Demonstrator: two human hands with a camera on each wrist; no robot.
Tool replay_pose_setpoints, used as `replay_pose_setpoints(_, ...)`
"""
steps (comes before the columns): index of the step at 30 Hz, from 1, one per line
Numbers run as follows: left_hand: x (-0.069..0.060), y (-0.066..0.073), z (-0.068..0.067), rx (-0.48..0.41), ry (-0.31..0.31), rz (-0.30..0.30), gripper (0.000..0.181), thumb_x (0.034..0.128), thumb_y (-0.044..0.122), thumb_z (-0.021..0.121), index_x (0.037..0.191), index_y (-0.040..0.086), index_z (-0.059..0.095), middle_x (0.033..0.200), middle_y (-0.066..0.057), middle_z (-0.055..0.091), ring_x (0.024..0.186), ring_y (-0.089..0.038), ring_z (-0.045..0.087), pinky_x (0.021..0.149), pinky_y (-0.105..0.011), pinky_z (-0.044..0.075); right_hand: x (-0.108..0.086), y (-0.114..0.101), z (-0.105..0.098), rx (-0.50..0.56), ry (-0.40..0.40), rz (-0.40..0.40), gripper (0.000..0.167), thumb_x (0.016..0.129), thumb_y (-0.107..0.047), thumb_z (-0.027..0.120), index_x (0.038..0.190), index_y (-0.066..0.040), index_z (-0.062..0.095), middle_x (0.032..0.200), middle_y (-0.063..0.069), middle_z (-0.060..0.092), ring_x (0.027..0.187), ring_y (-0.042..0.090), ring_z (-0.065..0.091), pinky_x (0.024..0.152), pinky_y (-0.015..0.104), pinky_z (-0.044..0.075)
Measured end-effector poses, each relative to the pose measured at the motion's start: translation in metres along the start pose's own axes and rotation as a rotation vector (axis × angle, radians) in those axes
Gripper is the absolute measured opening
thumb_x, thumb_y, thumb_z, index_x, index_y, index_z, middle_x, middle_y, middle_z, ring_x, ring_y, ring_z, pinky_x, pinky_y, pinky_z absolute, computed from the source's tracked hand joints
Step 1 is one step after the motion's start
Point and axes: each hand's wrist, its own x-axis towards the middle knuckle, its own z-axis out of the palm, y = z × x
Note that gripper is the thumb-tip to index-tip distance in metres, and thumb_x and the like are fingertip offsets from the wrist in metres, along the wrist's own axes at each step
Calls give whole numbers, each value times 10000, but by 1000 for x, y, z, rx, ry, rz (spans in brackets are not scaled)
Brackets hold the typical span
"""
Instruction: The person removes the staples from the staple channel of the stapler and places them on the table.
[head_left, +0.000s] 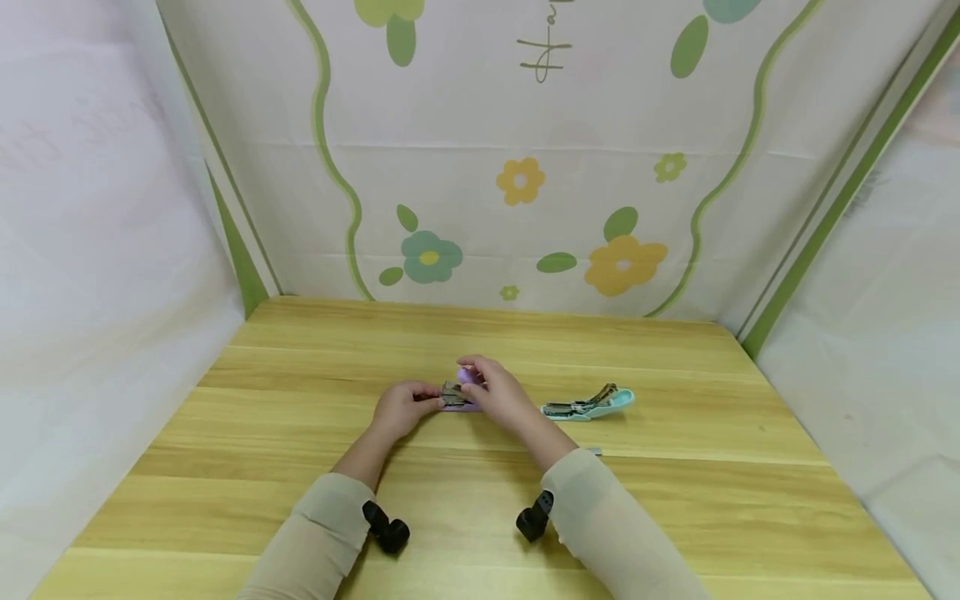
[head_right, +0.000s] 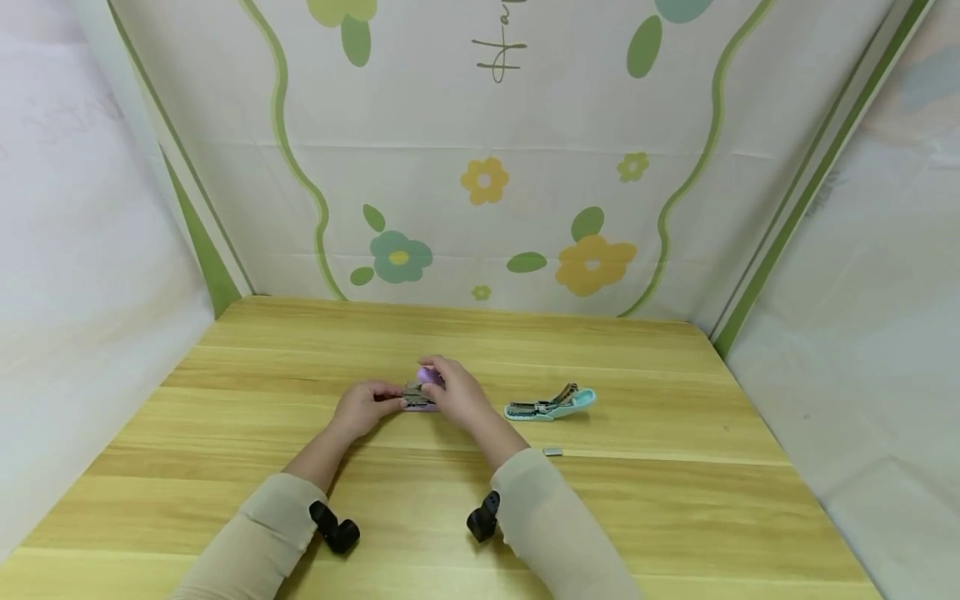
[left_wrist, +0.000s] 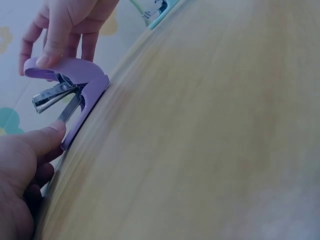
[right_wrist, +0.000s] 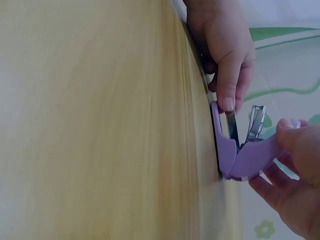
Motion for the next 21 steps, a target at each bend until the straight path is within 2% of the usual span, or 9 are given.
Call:
replay_pose_setpoints(4, 0, 0, 1, 13, -8, 7, 187, 855, 228, 759, 1002, 114, 780, 1044, -62, 743, 972, -214, 664, 874, -422, 524, -4, 8, -5, 62, -5, -1, 366, 999, -195, 572, 1364, -218, 552, 1301, 65, 571, 1203, 244, 564, 1004, 421, 496)
replay_pose_setpoints(9, -1, 0, 1, 27, -9, 14, 174, 858, 228, 756, 990, 119, 780, 1033, -57, 743, 968, -212, 663, 880, -422, 516, -8, 17, -15, 140, 14, 11, 365, 978, -200, 611, 1337, -145, 573, 1289, 76, 614, 1231, 259, 563, 1062, 454, 454)
replay_pose_setpoints(12, -1, 1, 0, 28, -2, 13, 173, 853, 223, 759, 991, 121, 779, 1038, -60, 743, 978, -223, 662, 891, -432, 513, -9, 19, -22, 146, 36, 18, 356, 953, -216, 652, 1292, -112, 617, 1274, 53, 635, 1226, 241, 557, 1068, 452, 441)
replay_pose_setpoints(21, -2, 0, 1, 26, -15, -6, 174, 860, 235, 757, 1006, 142, 778, 1074, -51, 726, 997, -216, 644, 904, -433, 507, -13, 28, -36, 142, 70, 95, 353, 892, -257, 731, 1215, -123, 683, 1096, -14, 697, 1004, 165, 618, 895, 350, 526)
